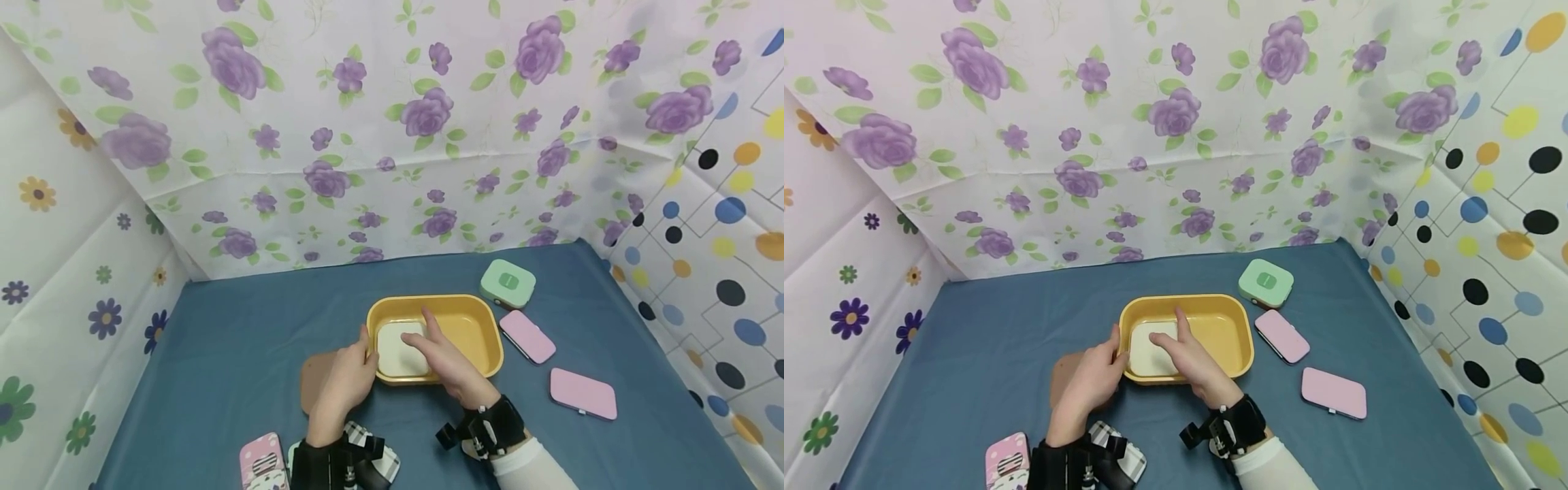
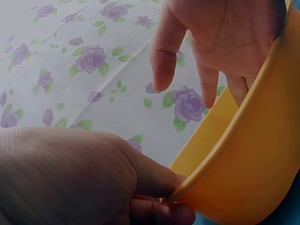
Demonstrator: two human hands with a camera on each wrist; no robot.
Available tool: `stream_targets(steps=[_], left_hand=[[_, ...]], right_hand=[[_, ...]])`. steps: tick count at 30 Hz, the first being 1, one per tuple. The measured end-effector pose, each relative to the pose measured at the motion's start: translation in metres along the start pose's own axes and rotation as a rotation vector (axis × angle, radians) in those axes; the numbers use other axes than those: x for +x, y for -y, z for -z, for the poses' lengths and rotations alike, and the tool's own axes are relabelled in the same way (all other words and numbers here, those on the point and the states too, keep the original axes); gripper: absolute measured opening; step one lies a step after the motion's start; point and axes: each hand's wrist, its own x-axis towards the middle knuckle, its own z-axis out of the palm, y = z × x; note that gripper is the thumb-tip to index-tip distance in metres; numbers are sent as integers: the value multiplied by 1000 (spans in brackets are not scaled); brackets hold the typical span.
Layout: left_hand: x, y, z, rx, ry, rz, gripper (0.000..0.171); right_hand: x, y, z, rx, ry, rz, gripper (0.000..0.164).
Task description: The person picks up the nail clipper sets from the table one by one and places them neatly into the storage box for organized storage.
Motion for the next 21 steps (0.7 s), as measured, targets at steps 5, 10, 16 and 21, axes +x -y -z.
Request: stream_targets(steps=[5,10,16,21], left_hand=[[1,-1,1,3,2,-1,64],[1,0,1,9,5,-10,64],[0,0,1,6,14,1,65],[0,0,1,8,11,0,65]], right_hand=[[1,0,1,5,-9,2,95],[2,0,1,5,-6,21,97],[3,-2,2,19,7,42,92],[3,-3,2,37,16,57,90]])
